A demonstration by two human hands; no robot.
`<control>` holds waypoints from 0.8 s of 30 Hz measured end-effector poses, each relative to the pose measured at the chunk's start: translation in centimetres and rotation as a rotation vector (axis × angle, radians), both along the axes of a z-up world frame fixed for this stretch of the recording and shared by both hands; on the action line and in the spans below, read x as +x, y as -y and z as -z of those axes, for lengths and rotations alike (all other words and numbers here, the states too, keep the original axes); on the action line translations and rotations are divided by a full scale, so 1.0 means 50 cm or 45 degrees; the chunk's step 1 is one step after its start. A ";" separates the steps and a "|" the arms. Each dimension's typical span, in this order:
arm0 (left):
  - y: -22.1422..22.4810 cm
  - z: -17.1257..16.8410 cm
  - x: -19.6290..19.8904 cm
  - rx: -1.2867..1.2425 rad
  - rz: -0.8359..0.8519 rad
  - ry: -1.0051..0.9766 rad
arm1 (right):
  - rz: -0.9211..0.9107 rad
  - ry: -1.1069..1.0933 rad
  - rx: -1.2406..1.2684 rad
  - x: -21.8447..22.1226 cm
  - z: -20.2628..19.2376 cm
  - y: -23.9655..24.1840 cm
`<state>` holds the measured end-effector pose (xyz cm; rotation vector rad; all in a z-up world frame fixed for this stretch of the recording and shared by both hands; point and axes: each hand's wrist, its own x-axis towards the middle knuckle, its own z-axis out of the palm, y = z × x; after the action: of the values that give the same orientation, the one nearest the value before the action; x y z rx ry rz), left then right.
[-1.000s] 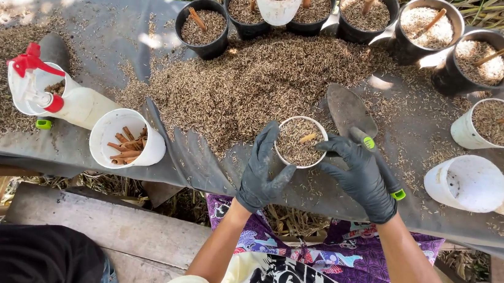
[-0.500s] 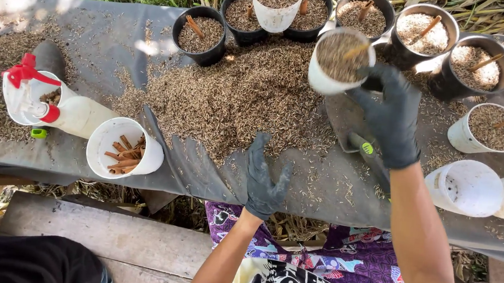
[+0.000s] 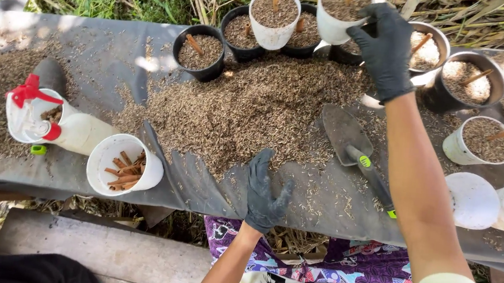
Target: Filling small plastic pots with soil substrate using a trowel and inserting wooden markers.
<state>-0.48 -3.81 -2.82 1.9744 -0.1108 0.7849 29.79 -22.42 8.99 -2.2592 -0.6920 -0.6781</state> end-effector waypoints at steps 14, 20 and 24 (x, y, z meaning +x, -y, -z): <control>-0.003 0.013 0.006 0.020 0.021 0.036 | -0.037 -0.108 0.055 0.018 0.017 -0.011; -0.003 0.008 0.002 0.004 0.034 0.048 | -0.062 -0.132 0.054 0.009 0.012 -0.010; -0.004 0.002 0.000 0.000 0.039 0.046 | 0.006 -0.093 -0.043 0.010 0.016 -0.002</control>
<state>-0.48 -3.60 -2.90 1.9548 -0.1623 0.8005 30.27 -22.31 8.19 -2.3048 -0.6675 -0.5872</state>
